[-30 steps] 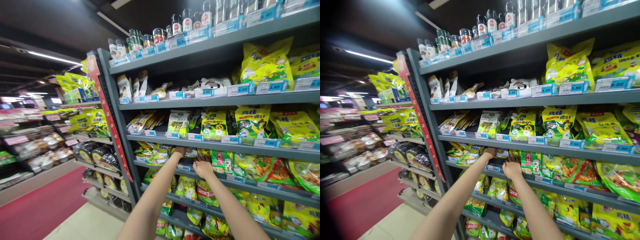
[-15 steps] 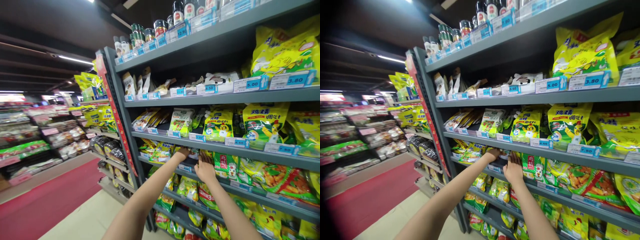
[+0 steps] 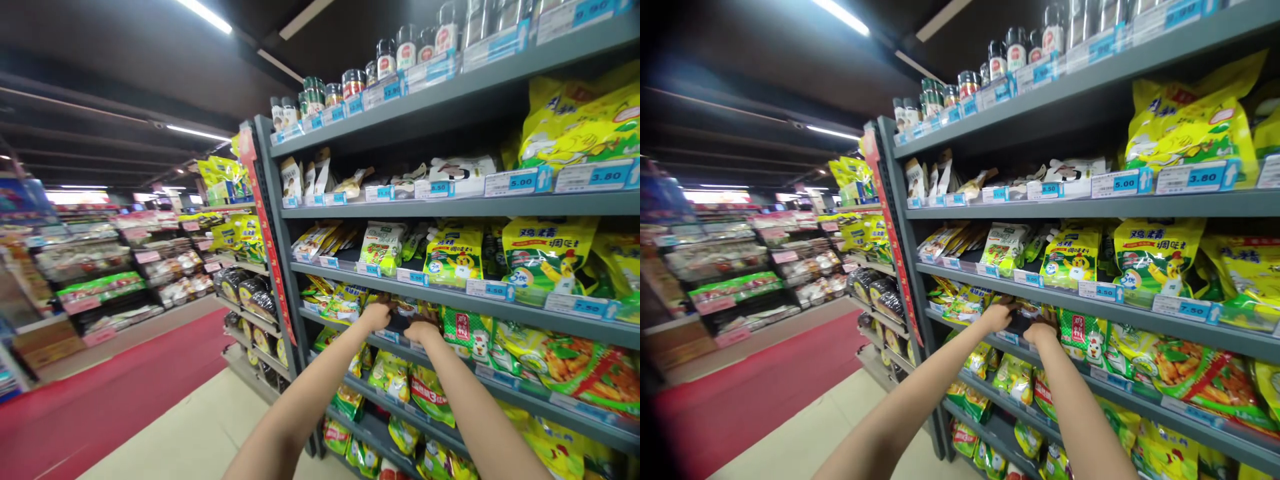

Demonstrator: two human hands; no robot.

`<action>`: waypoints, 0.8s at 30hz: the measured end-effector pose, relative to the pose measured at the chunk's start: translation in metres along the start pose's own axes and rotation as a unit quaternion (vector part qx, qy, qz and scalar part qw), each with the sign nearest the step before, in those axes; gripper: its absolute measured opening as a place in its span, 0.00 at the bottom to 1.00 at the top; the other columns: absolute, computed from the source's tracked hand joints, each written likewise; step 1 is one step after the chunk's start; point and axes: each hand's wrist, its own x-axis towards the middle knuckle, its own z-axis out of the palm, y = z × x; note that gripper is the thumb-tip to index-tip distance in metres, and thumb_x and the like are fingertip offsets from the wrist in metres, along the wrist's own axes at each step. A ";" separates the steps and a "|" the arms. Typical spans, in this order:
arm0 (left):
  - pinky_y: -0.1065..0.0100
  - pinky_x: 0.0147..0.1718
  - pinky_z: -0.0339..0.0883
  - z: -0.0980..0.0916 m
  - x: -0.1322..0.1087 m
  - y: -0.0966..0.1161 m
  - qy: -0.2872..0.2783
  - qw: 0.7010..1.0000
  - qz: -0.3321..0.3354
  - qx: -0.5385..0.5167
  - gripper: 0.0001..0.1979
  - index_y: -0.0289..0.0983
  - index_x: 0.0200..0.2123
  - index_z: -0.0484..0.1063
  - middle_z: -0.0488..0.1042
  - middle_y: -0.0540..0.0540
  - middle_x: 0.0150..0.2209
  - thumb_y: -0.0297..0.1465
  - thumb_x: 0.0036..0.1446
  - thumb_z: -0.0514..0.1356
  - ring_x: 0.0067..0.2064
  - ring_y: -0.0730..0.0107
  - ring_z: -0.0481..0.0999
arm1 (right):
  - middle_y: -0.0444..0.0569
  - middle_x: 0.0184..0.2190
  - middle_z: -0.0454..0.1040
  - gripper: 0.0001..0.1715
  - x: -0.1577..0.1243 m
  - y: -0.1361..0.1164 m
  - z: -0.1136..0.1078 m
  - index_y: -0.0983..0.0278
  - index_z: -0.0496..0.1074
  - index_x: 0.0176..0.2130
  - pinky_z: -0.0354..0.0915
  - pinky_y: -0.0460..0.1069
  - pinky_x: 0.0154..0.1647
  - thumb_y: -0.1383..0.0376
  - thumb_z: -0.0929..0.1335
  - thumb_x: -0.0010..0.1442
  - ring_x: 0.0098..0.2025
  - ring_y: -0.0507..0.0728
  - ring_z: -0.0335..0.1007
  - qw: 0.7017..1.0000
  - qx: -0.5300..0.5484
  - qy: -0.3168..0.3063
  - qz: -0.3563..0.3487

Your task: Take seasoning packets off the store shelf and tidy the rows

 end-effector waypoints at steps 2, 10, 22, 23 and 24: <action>0.56 0.65 0.50 -0.009 -0.017 -0.022 0.062 0.992 -0.109 0.004 0.29 0.40 0.62 0.62 0.59 0.38 0.67 0.38 0.59 0.58 0.68 0.51 0.54 | 0.49 0.66 0.60 0.32 0.000 0.003 0.003 0.60 0.68 0.62 0.35 0.64 0.70 0.58 0.65 0.59 0.72 0.65 0.36 1.000 0.000 0.020 -0.008; 0.41 0.56 0.55 -0.011 -0.046 -0.072 0.124 0.930 -0.344 -0.033 0.55 0.31 0.67 0.47 0.61 0.24 0.62 0.51 0.42 0.65 0.63 0.33 0.60 | 0.48 0.63 0.65 0.30 -0.008 0.009 0.019 0.59 0.72 0.58 0.40 0.62 0.68 0.53 0.59 0.63 0.70 0.68 0.43 0.994 0.007 0.102 -0.027; 0.52 0.54 0.63 0.004 0.001 0.037 0.124 0.950 -0.252 -0.133 0.43 0.34 0.60 0.62 0.68 0.30 0.59 0.56 0.48 0.59 0.59 0.44 0.68 | 0.47 0.61 0.67 0.29 -0.006 0.011 0.021 0.57 0.72 0.58 0.42 0.64 0.66 0.54 0.60 0.62 0.68 0.69 0.44 0.992 0.019 0.121 -0.036; 0.49 0.56 0.60 0.009 0.007 0.047 0.116 0.953 -0.247 -0.132 0.42 0.35 0.61 0.62 0.65 0.29 0.61 0.56 0.50 0.57 0.61 0.41 0.65 | 0.47 0.62 0.66 0.30 -0.006 0.010 0.021 0.57 0.71 0.59 0.42 0.64 0.66 0.54 0.59 0.62 0.68 0.69 0.44 0.992 0.022 0.122 -0.034; 0.47 0.57 0.59 0.014 0.012 0.056 0.103 0.955 -0.243 -0.131 0.41 0.36 0.62 0.62 0.64 0.29 0.62 0.56 0.52 0.56 0.63 0.39 0.62 | 0.48 0.62 0.66 0.31 -0.006 0.010 0.021 0.58 0.69 0.61 0.42 0.64 0.66 0.54 0.59 0.63 0.68 0.69 0.44 0.991 0.025 0.124 -0.032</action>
